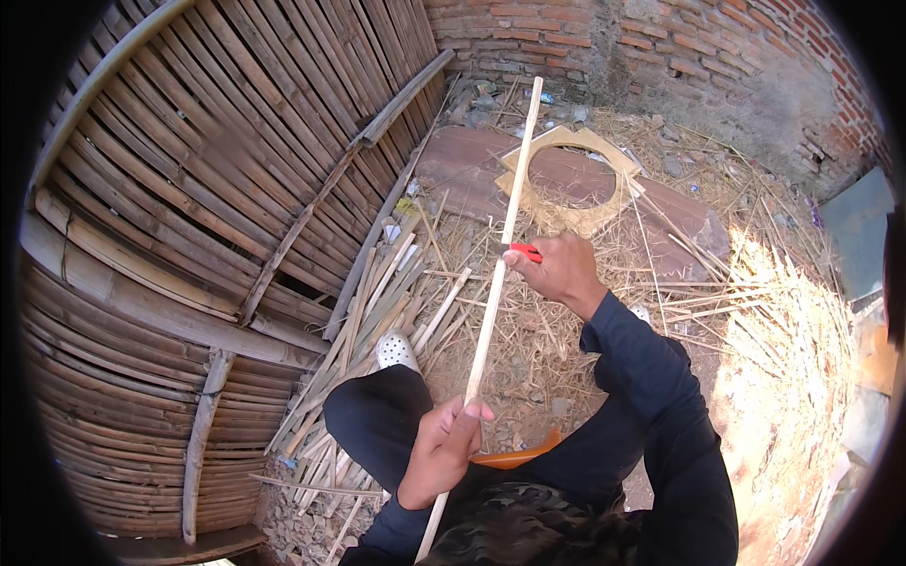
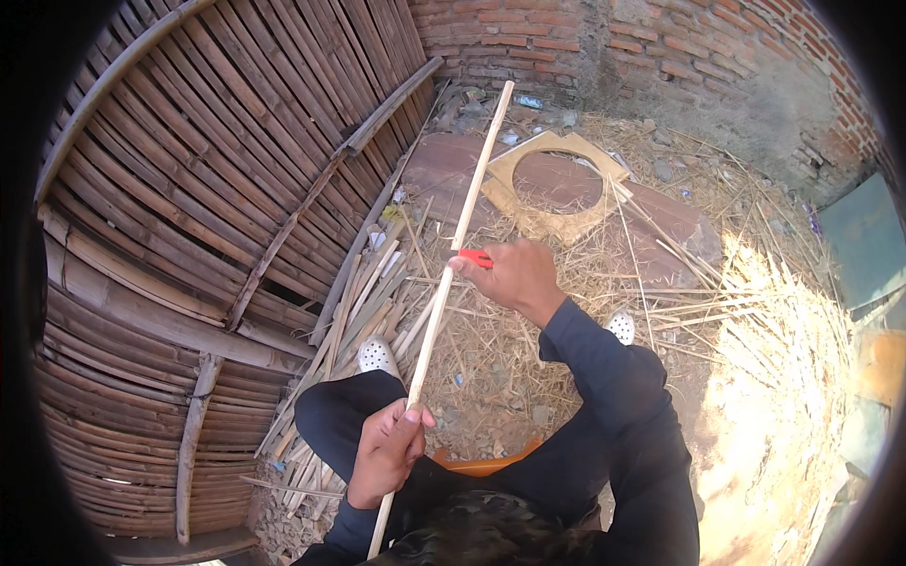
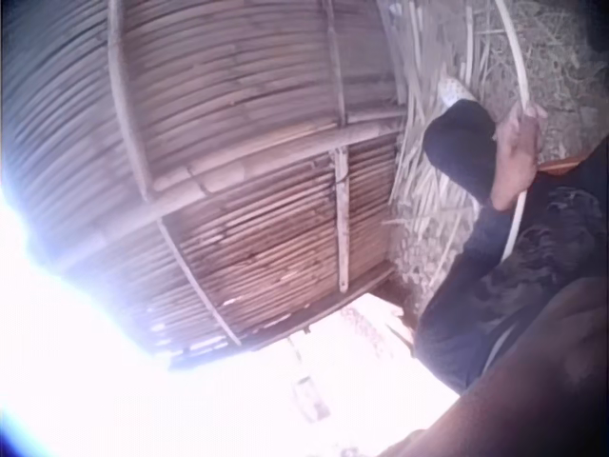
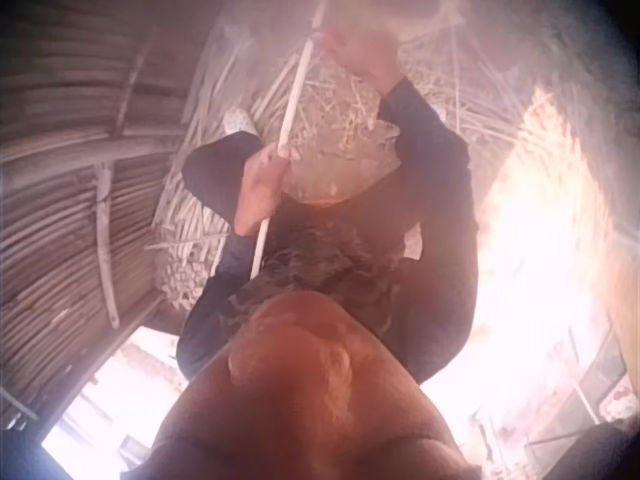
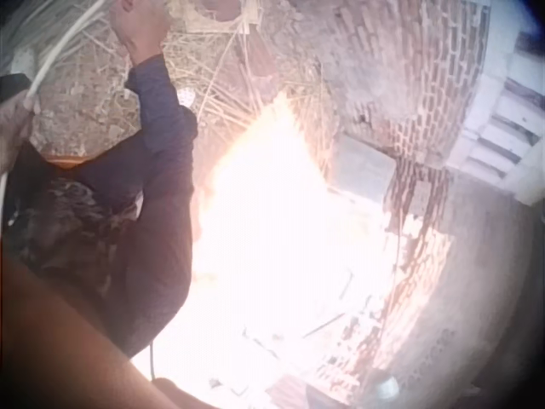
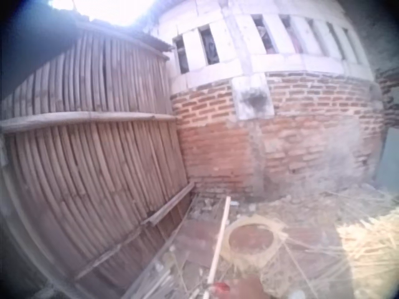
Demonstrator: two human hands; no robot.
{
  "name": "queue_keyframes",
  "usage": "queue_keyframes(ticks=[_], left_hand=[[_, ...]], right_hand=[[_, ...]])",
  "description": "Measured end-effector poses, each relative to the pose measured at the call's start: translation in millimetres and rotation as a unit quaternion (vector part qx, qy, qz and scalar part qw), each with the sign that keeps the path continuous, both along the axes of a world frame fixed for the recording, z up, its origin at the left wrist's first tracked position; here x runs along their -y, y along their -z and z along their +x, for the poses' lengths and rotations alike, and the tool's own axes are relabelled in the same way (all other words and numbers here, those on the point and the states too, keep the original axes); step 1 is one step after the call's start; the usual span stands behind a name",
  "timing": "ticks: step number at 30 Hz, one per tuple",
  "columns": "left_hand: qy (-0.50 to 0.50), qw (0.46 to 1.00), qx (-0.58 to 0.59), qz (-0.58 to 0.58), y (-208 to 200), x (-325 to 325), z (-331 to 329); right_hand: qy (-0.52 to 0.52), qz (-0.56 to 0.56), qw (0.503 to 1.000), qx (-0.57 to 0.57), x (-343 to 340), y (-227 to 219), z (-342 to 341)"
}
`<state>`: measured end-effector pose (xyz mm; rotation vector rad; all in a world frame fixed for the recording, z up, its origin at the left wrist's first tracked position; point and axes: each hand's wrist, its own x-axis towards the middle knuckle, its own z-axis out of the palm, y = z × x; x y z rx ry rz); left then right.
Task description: The person sits on the ground and uses a red utility knife to shave a long, thin bamboo stick. They hold the stick with their left hand and scrape the surface with the knife in their right hand, creating thin shavings that fall to the ground.
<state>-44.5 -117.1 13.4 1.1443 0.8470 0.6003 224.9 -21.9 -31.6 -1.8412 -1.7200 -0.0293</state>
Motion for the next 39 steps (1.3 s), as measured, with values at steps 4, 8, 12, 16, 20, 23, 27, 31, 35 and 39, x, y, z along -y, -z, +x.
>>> queue_keyframes(ticks=[4, 8, 12, 16, 20, 23, 27, 31, 35, 39], left_hand=[[-0.015, 1.0, -0.006, 0.005, -7, -8, -2], [-0.019, 0.997, -0.055, 0.044, -6, -1, -5], [-0.014, 0.995, -0.071, 0.074, -9, -4, -3], [-0.023, 0.993, -0.08, 0.087, -7, -1, -5], [-0.016, 0.995, -0.074, 0.057, -9, -3, 1], [-0.028, 0.995, -0.063, 0.072, -7, -6, -2], [-0.023, 0.991, -0.081, 0.101, -10, -13, 1], [-0.009, 0.989, -0.085, 0.121, -9, -7, 2], [0.002, 0.994, -0.07, 0.082, -11, -2, 1], [-0.017, 0.994, -0.056, 0.09, -9, -10, 3]], right_hand=[[-0.201, 0.082, 0.976, -0.022, 49, -1, -65], [-0.158, 0.069, 0.985, -0.034, 41, -8, -53], [-0.148, 0.082, 0.985, -0.029, 40, -1, -54], [-0.178, 0.09, 0.98, -0.018, 44, -4, -58], [-0.106, 0.063, 0.992, -0.016, 28, -2, -39], [-0.194, 0.067, 0.979, 0.002, 53, -4, -71], [-0.175, 0.076, 0.981, 0.03, 32, -5, -49], [-0.119, 0.112, 0.986, -0.03, 31, -7, -50], [-0.122, 0.066, 0.99, -0.033, 31, -6, -46], [-0.173, 0.075, 0.982, -0.017, 45, -13, -56]])
